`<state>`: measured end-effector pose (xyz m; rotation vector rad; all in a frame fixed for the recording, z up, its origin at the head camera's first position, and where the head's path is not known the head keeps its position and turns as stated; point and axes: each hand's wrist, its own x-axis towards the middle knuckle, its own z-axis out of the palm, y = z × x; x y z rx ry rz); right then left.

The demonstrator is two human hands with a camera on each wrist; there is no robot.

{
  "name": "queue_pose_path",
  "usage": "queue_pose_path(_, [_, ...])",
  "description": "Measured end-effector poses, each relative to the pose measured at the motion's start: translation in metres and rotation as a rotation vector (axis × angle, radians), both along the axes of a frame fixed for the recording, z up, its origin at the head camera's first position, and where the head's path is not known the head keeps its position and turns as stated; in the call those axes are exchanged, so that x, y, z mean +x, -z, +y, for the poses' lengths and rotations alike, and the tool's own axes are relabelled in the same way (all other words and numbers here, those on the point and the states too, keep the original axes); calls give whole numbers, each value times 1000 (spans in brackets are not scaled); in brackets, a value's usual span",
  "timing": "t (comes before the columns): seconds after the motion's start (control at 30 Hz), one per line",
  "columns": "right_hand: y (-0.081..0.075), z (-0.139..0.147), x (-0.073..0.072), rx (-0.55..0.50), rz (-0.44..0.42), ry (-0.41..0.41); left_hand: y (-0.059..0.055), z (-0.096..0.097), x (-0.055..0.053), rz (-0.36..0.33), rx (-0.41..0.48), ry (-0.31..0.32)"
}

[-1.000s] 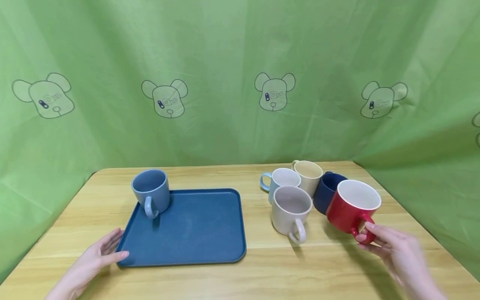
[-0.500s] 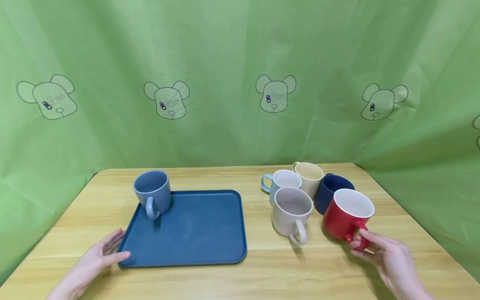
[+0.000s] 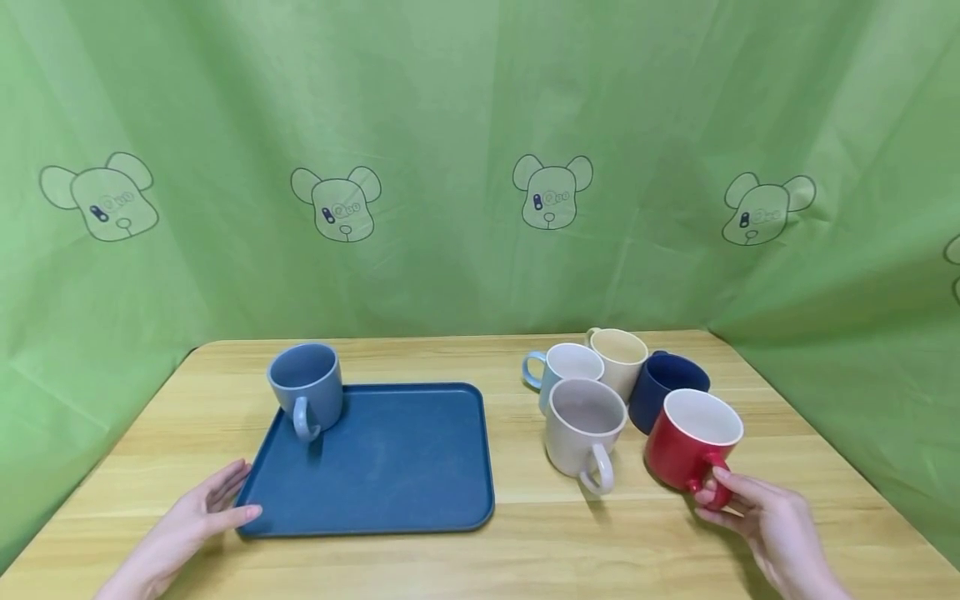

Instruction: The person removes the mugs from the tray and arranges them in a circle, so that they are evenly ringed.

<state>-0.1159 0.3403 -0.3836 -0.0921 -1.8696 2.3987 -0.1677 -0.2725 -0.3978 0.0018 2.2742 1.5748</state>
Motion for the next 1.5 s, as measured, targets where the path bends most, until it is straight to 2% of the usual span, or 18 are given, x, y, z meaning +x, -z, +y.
queue_pose_path(0.23, [7, 3, -1, -16, 29, 0, 0, -1, -1, 8, -12, -4])
queue_pose_path(0.43, [7, 6, -1, 42, -73, 21, 1, -1, -1, 17, -23, -2])
queue_pose_path(0.67, [5, 10, -3, 76, -57, -93, 0, -1, -1, 11, -17, 3])
queue_pose_path(0.8, [1, 12, -6, 227, -101, -89, 0, -1, 0, 10, -7, 6])
queue_pose_path(0.9, [-2, 15, -7, 393, -146, -70, -1, 0, 0, 16, -7, 10])
queue_pose_path(1.0, [-9, 17, -6, 657, -233, -18, 0, 1, 1, 22, -13, 12])
queue_pose_path(1.07, [-16, 16, -5, 838, -255, 21, 0, 0, 1, 25, -16, 8])
queue_pose_path(1.13, [-23, 16, -3, 977, -240, 80, 0, 0, 1, 26, -15, 5])
queue_pose_path(1.2, [-28, 16, 0, 1048, -186, 137, 0, 1, 1, 27, -12, 5])
queue_pose_path(1.33, [-39, 11, 1, 1009, -61, 221, 0, 1, 1, 35, -9, 8])
queue_pose_path(1.5, [-60, -4, -10, 902, 60, 218, -1, 1, 1, 38, -15, 6])
